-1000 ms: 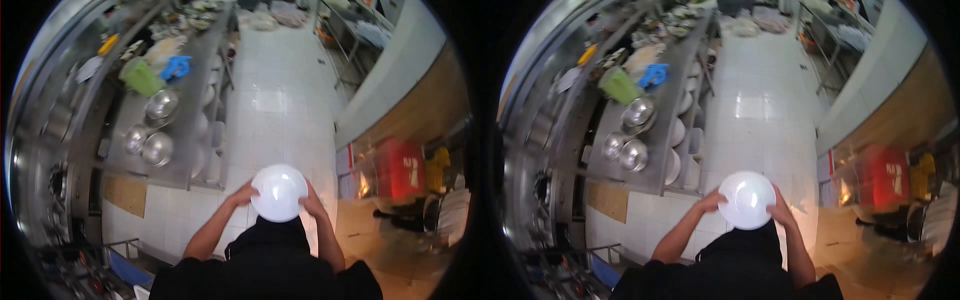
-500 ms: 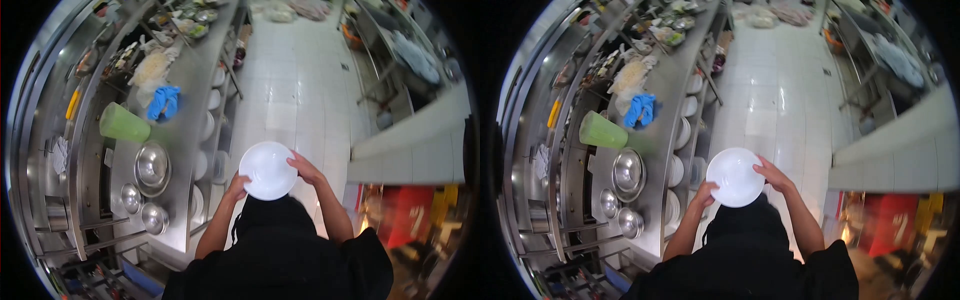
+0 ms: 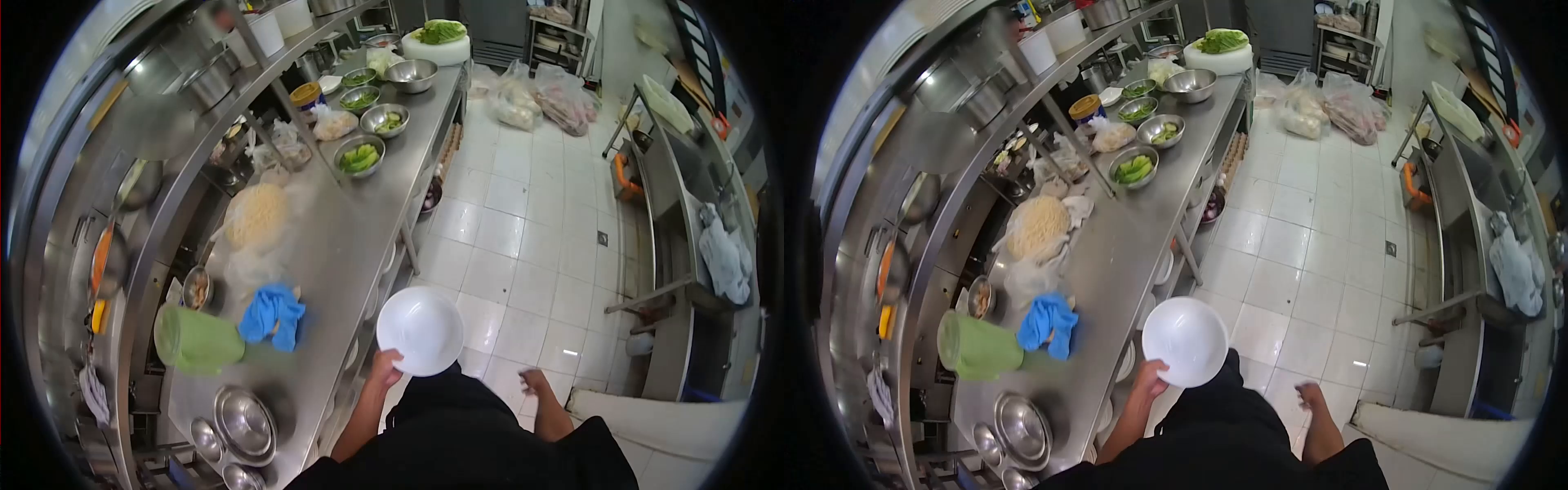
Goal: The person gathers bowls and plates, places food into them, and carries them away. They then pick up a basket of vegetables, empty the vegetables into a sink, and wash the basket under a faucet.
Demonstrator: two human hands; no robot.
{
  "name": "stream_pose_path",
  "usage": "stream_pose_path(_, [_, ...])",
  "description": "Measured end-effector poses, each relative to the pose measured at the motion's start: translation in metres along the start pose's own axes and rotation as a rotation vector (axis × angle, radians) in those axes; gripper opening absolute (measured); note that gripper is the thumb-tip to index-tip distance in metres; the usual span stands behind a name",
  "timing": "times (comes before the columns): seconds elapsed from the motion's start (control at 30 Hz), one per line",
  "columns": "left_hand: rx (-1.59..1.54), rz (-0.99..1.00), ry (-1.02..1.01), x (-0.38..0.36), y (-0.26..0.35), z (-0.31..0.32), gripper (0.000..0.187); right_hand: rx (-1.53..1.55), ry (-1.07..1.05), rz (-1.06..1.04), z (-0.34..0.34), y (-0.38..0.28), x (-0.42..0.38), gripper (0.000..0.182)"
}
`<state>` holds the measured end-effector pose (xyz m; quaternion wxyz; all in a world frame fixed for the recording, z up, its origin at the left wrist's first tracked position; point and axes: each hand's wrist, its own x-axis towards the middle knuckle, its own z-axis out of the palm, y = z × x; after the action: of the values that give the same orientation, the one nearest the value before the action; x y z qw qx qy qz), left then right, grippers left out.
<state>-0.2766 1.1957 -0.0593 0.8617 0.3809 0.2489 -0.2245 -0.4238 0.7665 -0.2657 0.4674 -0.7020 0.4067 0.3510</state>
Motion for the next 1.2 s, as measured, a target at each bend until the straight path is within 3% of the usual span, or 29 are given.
stream_pose_path(0.07, [-0.002, -0.011, -0.048, 0.050, 0.034, 0.050, 0.056, 0.152, -0.028, 0.233, -0.036, 0.002, -0.041, 0.039])
stream_pose_path(0.27, [-0.001, 0.053, -0.214, 0.205, 0.128, 0.182, 0.054, 0.409, 0.067, 0.327, -0.084, -0.056, -0.066, 0.042])
stream_pose_path(0.37, [0.035, 0.090, -0.237, 0.267, 0.176, 0.241, 0.062, 0.539, 0.063, 0.212, -0.092, -0.107, -0.029, 0.040])
stream_pose_path(0.5, [-0.025, 0.212, -0.089, 0.343, 0.238, 0.297, 0.067, 0.501, -0.031, 0.014, -0.116, -0.166, 0.060, 0.042])
stream_pose_path(0.57, [-0.107, 0.317, -0.030, 0.378, 0.273, 0.325, 0.073, 0.212, -0.050, -0.170, -0.150, -0.210, 0.095, 0.041])
stream_pose_path(0.6, [-0.073, 0.352, -0.055, 0.387, 0.294, 0.347, 0.074, 0.211, -0.051, -0.190, -0.174, -0.239, 0.122, 0.041])
stream_pose_path(0.63, [-0.038, 0.379, -0.065, 0.391, 0.311, 0.362, 0.076, 0.274, -0.049, -0.084, -0.202, -0.260, 0.150, 0.039])
stream_pose_path(0.7, [-0.077, 0.453, -0.050, 0.422, 0.344, 0.374, 0.078, 0.385, -0.063, 0.164, -0.248, -0.292, 0.191, 0.035])
stream_pose_path(0.87, [-0.205, 0.522, -0.035, 0.500, 0.435, 0.390, 0.079, 0.400, 0.271, -0.112, -0.387, -0.474, 0.239, 0.028])
stream_pose_path(0.93, [0.178, 0.671, -0.010, 0.545, 0.470, 0.380, 0.078, 0.407, 0.331, -0.252, -0.422, -0.539, 0.254, 0.028])
stream_pose_path(1.1, [0.204, 0.755, 0.061, 0.653, 0.556, 0.350, 0.078, 0.460, 0.377, -0.349, -0.443, -0.651, 0.260, 0.029])
stream_pose_path(1.17, [-0.329, 0.612, 0.115, 0.642, 0.577, 0.411, 0.078, 0.495, 0.323, -0.345, -0.428, -0.692, 0.264, 0.031])
stream_pose_path(1.2, [-0.305, 0.676, 0.021, 0.669, 0.595, 0.399, 0.075, 0.479, 0.277, -0.350, -0.415, -0.716, 0.263, 0.031])
